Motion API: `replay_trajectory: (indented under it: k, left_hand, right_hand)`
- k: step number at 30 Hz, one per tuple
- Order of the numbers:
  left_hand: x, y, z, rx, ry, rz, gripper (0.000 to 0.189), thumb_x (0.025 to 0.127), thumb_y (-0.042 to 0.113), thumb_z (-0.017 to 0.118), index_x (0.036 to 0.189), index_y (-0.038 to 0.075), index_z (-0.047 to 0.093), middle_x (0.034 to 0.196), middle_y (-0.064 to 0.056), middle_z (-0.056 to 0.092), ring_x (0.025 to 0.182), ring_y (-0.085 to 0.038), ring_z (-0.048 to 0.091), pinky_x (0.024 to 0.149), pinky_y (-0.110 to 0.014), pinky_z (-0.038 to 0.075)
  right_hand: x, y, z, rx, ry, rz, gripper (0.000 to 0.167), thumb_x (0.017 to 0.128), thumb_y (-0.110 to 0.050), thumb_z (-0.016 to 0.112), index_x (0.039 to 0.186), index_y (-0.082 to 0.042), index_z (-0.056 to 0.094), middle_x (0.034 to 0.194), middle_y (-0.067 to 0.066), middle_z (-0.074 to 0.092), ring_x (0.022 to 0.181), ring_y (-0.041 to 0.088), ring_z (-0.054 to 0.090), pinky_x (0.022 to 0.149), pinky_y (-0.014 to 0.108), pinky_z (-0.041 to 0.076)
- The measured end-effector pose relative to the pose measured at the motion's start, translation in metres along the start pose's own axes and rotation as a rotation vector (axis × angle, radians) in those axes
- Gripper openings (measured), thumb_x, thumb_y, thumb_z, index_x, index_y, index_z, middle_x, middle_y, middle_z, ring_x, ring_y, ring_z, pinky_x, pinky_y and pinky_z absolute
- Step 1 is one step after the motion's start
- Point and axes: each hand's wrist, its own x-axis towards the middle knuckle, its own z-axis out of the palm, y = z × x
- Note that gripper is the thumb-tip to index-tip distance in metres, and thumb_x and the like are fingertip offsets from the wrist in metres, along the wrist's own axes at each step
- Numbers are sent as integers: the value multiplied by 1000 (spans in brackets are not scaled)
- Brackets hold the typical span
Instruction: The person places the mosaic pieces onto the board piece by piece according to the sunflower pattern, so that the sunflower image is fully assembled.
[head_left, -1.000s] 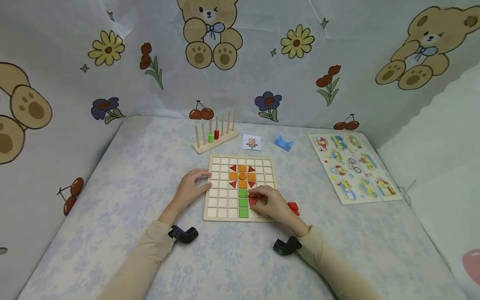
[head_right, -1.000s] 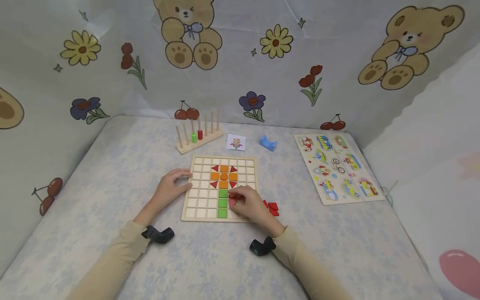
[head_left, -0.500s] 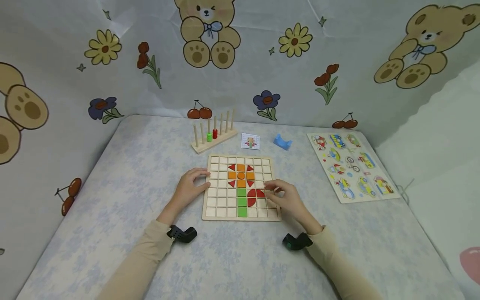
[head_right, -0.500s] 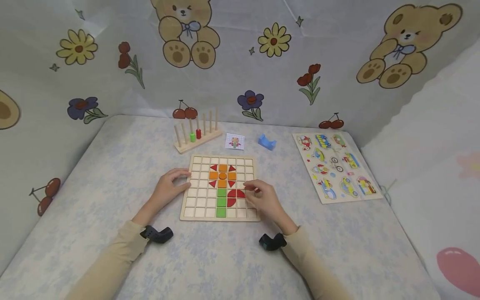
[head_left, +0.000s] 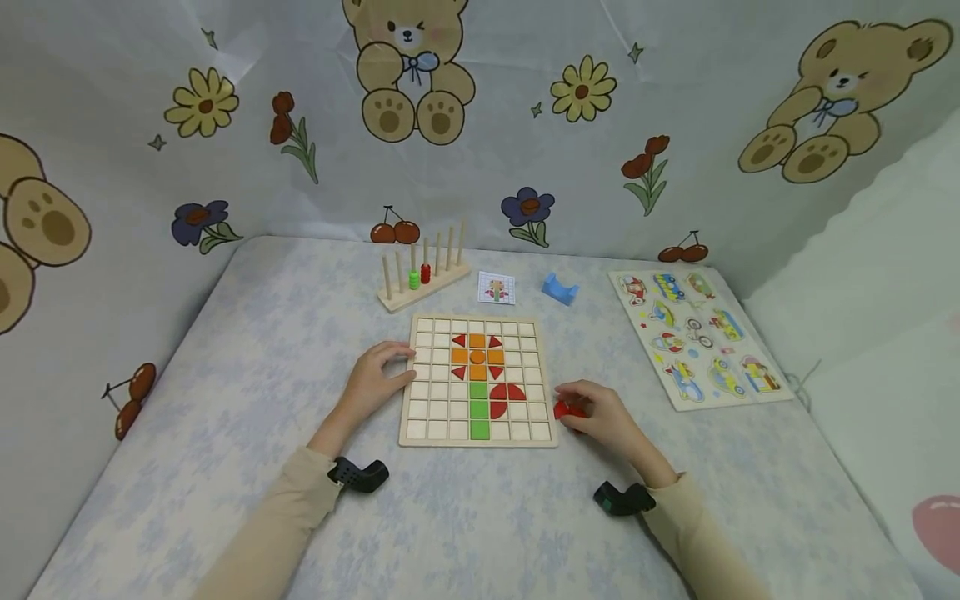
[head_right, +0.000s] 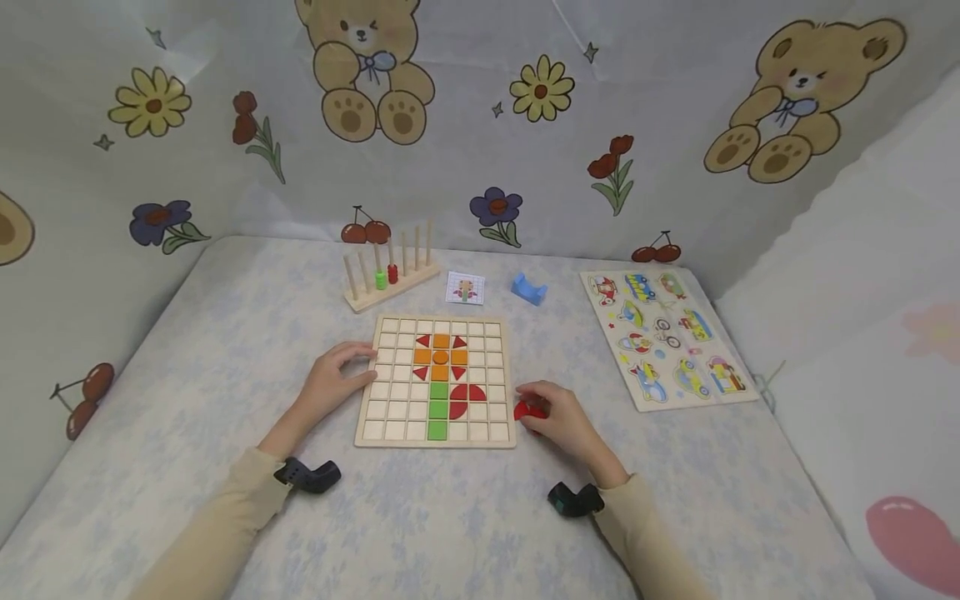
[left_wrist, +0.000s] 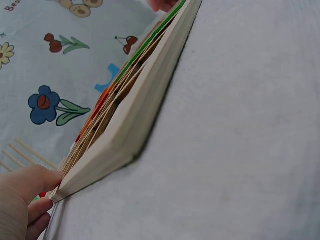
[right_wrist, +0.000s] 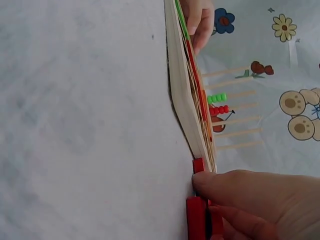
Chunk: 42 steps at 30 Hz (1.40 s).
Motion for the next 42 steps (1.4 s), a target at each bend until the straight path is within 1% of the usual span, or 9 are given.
replay_trajectory:
  k: [5, 8, 18, 22, 26, 29, 35, 39, 42]
  left_hand:
    - [0, -1, -1, -6, -7, 9, 31, 88, 22, 69, 116, 10, 66, 134, -9, 56, 130, -28, 47, 110, -47, 40]
    - [1, -3, -1, -5, -16, 15, 31, 88, 24, 69, 116, 12, 66, 134, -8, 56, 131, -27, 46, 110, -46, 40]
    - [1, -1, 6, 0, -12, 13, 31, 87, 22, 70, 116, 11, 66, 134, -9, 56, 130, -29, 47, 110, -49, 38]
    - [0, -1, 12, 9, -16, 18, 31, 86, 22, 71, 115, 11, 67, 133, -9, 57, 130, -29, 48, 110, -49, 38]
    - [-2, -1, 15, 13, -16, 28, 31, 86, 21, 71, 114, 10, 67, 131, -10, 58, 129, -29, 49, 110, -48, 39]
    - [-2, 0, 14, 10, -2, 34, 30, 85, 20, 72, 113, 9, 68, 130, -11, 59, 128, -29, 50, 110, -48, 39]
    - [-1, 1, 9, 28, 12, 22, 31, 86, 20, 71, 114, 8, 68, 131, -11, 59, 128, -29, 49, 110, -48, 39]
    - [0, 1, 4, 26, 13, 2, 32, 86, 21, 71, 115, 8, 67, 131, -11, 59, 128, -29, 50, 109, -46, 41]
    - [0, 0, 1, 20, 16, 3, 32, 86, 21, 71, 115, 8, 67, 131, -11, 59, 128, -29, 49, 109, -46, 41]
  right_hand:
    - [10, -7, -1, -35, 93, 17, 39, 77, -3, 77, 113, 1, 65, 101, 13, 68, 88, 26, 63, 78, 39, 56]
    - [24, -21, 4, -1, 108, 7, 39, 77, -4, 77, 114, 3, 64, 102, 16, 68, 88, 28, 62, 78, 42, 55]
    - [74, -89, 72, 91, -26, -35, 34, 79, -6, 75, 112, 1, 66, 99, 14, 68, 83, 25, 61, 74, 36, 55]
    - [82, -97, 93, 99, -64, -33, 32, 79, -3, 75, 109, 2, 67, 92, 14, 65, 77, 22, 56, 68, 25, 49]
    - [83, -97, 103, 98, -66, -24, 31, 77, 0, 75, 108, 2, 68, 87, 12, 65, 73, 19, 54, 64, 18, 44]
    - [83, -97, 103, 116, -76, -30, 32, 77, 0, 74, 108, 2, 67, 91, 13, 66, 75, 20, 54, 66, 20, 46]
    - [74, -96, 87, 135, -102, -71, 32, 83, -3, 70, 115, 1, 64, 107, 14, 65, 90, 26, 58, 80, 37, 53]
    - [58, -81, 63, 71, -20, -94, 33, 83, -2, 70, 115, 2, 64, 109, 17, 65, 93, 30, 61, 80, 43, 55]
    - [39, -64, 39, 12, 48, -35, 34, 82, -1, 71, 115, 3, 64, 109, 18, 66, 93, 31, 62, 79, 45, 54]
